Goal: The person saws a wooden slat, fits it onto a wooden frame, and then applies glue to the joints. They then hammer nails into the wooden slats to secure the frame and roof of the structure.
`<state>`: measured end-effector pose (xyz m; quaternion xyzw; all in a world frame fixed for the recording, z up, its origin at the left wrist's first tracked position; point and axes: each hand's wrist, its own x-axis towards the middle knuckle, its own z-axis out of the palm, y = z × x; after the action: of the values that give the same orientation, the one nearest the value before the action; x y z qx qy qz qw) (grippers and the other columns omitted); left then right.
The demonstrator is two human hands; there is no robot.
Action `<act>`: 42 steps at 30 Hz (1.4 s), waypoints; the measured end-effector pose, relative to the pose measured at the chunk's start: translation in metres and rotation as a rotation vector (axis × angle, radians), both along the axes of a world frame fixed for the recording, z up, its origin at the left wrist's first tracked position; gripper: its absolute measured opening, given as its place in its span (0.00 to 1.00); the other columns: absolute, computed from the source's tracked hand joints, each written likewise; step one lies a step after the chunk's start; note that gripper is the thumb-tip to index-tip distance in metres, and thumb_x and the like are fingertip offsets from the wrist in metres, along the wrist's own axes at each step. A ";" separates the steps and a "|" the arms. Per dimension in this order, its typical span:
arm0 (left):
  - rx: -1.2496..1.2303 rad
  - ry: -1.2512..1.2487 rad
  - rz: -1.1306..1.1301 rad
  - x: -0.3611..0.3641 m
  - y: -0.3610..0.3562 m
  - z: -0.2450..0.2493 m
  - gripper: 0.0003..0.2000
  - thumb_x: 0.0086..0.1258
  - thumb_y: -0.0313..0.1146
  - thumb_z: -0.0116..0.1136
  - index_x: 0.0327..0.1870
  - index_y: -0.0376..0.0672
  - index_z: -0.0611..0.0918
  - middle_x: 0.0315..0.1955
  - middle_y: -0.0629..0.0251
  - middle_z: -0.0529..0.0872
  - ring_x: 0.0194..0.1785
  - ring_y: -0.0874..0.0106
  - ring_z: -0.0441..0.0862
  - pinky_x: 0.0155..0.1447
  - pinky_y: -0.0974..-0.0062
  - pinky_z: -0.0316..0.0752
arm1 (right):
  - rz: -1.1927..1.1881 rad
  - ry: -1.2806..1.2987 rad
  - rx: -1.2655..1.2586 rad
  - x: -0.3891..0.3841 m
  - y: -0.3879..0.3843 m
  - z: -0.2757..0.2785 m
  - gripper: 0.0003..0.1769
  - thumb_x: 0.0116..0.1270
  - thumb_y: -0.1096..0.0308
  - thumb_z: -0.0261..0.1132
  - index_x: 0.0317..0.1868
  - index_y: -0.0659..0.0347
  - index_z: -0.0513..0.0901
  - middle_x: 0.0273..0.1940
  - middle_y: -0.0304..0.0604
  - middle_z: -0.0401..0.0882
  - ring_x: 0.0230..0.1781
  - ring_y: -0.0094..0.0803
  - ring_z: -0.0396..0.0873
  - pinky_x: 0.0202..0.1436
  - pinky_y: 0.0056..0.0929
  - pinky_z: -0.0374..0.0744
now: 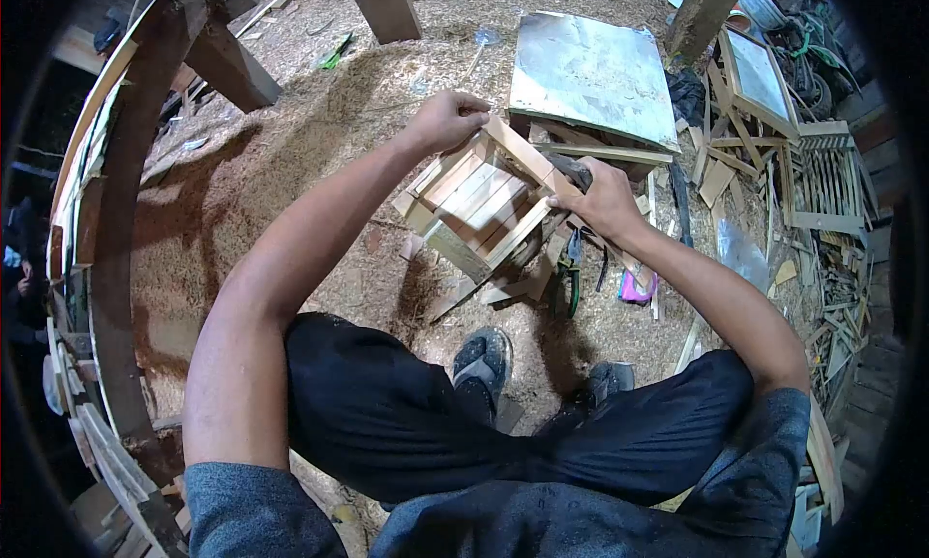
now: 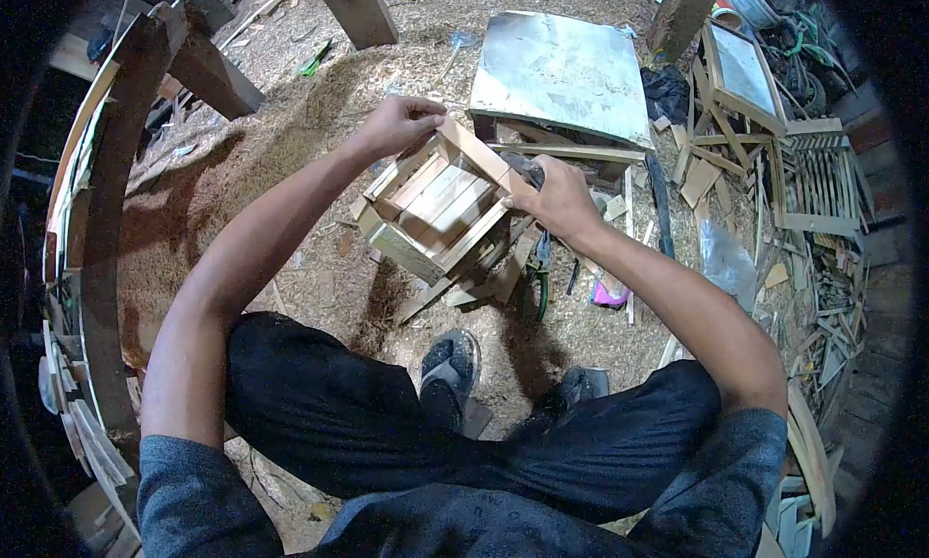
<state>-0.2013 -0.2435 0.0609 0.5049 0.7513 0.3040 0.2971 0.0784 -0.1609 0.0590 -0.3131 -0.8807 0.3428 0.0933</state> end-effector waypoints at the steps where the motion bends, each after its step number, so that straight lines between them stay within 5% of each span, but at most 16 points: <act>1: -0.027 0.030 0.021 0.002 0.001 0.002 0.15 0.70 0.36 0.65 0.55 0.43 0.86 0.45 0.59 0.90 0.46 0.71 0.87 0.53 0.71 0.80 | 0.004 0.005 0.009 -0.001 0.001 -0.002 0.33 0.52 0.56 0.81 0.52 0.69 0.81 0.45 0.57 0.85 0.48 0.45 0.84 0.55 0.40 0.79; 5: -0.031 0.101 0.054 0.006 -0.002 0.001 0.16 0.68 0.42 0.68 0.51 0.43 0.89 0.41 0.60 0.91 0.42 0.73 0.87 0.51 0.72 0.81 | 0.017 0.028 0.017 -0.004 0.003 -0.009 0.33 0.52 0.55 0.80 0.52 0.70 0.81 0.45 0.57 0.85 0.47 0.43 0.84 0.53 0.39 0.79; 19: 0.010 -0.138 0.210 0.012 -0.004 -0.009 0.15 0.67 0.38 0.69 0.52 0.42 0.88 0.38 0.60 0.92 0.33 0.75 0.87 0.41 0.74 0.82 | 0.040 0.135 -0.037 -0.002 0.006 -0.016 0.32 0.54 0.50 0.79 0.48 0.70 0.82 0.41 0.54 0.85 0.42 0.40 0.83 0.49 0.37 0.79; 39: -0.058 -0.199 0.265 0.012 -0.004 -0.008 0.14 0.67 0.38 0.68 0.48 0.41 0.89 0.36 0.60 0.91 0.36 0.75 0.86 0.47 0.71 0.81 | 0.042 0.042 -0.045 -0.003 0.005 -0.008 0.28 0.58 0.53 0.78 0.43 0.68 0.79 0.37 0.51 0.82 0.39 0.37 0.82 0.46 0.37 0.79; 42: -0.073 -0.099 0.223 0.012 -0.003 -0.007 0.16 0.70 0.41 0.67 0.52 0.41 0.87 0.43 0.58 0.91 0.42 0.69 0.87 0.49 0.69 0.82 | 0.015 0.044 -0.038 -0.002 0.006 -0.010 0.27 0.57 0.52 0.78 0.41 0.67 0.80 0.33 0.47 0.81 0.36 0.33 0.79 0.43 0.35 0.78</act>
<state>-0.1892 -0.2469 0.0538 0.3915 0.7978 0.3320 0.3164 0.0768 -0.1545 0.0494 -0.3005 -0.8742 0.3669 0.1043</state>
